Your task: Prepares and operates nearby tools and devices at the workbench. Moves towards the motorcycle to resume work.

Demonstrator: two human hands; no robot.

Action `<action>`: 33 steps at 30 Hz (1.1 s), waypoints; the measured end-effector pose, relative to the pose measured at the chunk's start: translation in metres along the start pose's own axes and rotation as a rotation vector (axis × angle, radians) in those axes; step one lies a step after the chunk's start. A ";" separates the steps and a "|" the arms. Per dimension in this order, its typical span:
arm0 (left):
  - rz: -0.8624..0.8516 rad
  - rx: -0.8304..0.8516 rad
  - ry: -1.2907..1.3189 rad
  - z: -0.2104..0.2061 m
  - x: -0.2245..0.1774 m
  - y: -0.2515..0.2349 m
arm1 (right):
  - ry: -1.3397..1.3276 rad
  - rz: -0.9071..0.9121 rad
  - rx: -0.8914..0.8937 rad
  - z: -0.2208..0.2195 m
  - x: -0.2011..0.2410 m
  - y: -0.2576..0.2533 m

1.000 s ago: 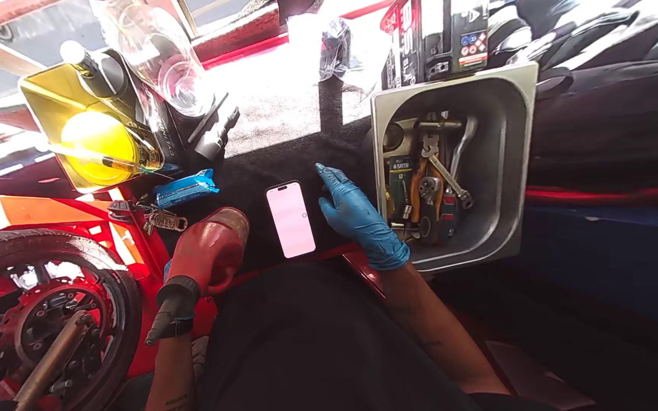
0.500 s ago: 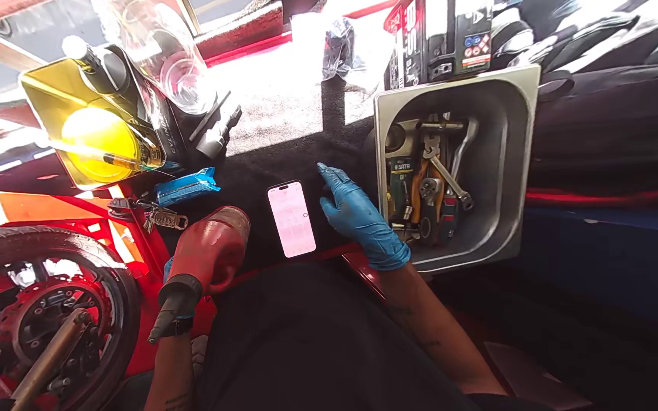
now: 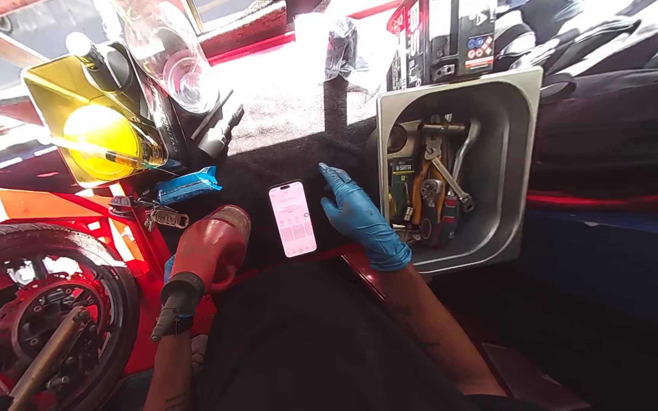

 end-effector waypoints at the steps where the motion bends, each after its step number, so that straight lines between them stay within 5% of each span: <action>1: -0.015 0.000 -0.019 0.000 -0.001 0.000 | 0.000 -0.003 0.003 0.000 0.000 0.000; 7: 0.175 0.093 -0.524 -0.026 -0.043 0.003 | -0.007 -0.016 0.009 0.000 -0.001 0.000; 10: -0.014 -0.002 -0.242 -0.005 -0.013 0.001 | -0.005 -0.022 0.013 0.000 -0.001 -0.001; 13: -0.021 0.000 -0.019 0.001 -0.001 0.000 | -0.006 -0.020 0.011 0.000 -0.001 0.000; 22: -0.010 -0.015 -0.040 0.002 -0.002 0.000 | 0.007 -0.021 0.008 0.000 -0.001 0.000; 29: 0.182 0.161 -0.548 -0.022 -0.031 -0.011 | -0.007 -0.010 0.004 -0.001 -0.002 0.000; 33: -0.006 0.004 -0.149 -0.002 -0.007 -0.004 | 0.004 -0.005 0.010 -0.001 -0.002 -0.001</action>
Point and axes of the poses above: each hand's wrist, its own y-axis away from the middle knuckle, its own z-axis out of the back of the hand, x = y × z, the point moved 8 cm from there along -y, towards the middle knuckle, and after that the axes turned 15 degrees about x, right-handed, at the moved point
